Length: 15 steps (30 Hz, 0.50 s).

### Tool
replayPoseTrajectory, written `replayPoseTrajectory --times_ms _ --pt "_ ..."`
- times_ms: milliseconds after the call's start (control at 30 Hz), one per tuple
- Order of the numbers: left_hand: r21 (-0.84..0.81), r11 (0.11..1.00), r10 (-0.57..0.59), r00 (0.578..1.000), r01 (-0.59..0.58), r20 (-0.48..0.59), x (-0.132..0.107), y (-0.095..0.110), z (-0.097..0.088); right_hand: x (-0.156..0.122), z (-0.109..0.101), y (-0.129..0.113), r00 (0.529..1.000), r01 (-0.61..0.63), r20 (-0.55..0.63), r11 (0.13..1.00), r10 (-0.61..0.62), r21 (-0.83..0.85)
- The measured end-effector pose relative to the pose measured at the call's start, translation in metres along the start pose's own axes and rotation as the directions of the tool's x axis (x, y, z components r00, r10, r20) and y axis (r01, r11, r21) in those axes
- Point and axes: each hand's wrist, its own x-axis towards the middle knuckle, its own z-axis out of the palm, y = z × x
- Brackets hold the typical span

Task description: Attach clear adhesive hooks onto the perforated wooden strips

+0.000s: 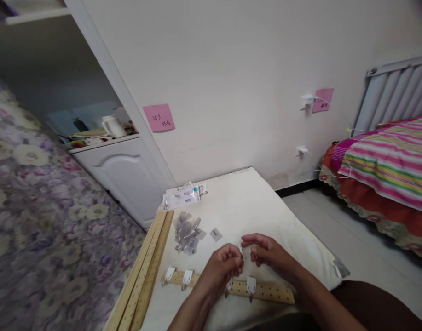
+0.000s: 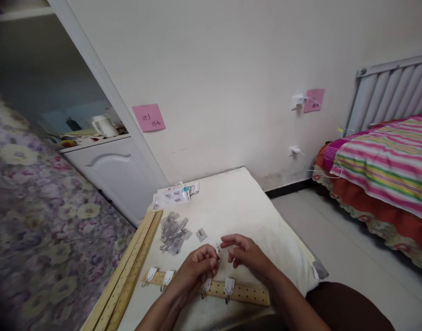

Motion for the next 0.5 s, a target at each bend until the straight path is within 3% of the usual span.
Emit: replayPoseTrajectory --times_ms 67,167,300,500 --pt "-0.323 0.945 -0.034 0.996 0.059 0.082 -0.009 0.002 0.013 -0.002 0.002 -0.002 0.998 -0.009 0.057 0.996 0.004 0.086" --pt "-0.544 0.833 -0.038 0.992 0.099 0.122 -0.016 -0.002 0.023 -0.003 0.005 0.000 0.997 -0.030 0.079 0.986 0.017 0.164" --pt "-0.636 0.763 -0.064 0.993 0.114 0.101 -0.018 -0.013 0.024 -0.003 0.006 0.005 0.998 -0.037 0.066 0.971 0.022 0.236" --pt "-0.655 0.749 -0.112 0.993 0.101 0.026 -0.021 -0.021 0.025 0.001 0.004 0.012 0.999 -0.034 0.019 0.989 0.032 0.144"
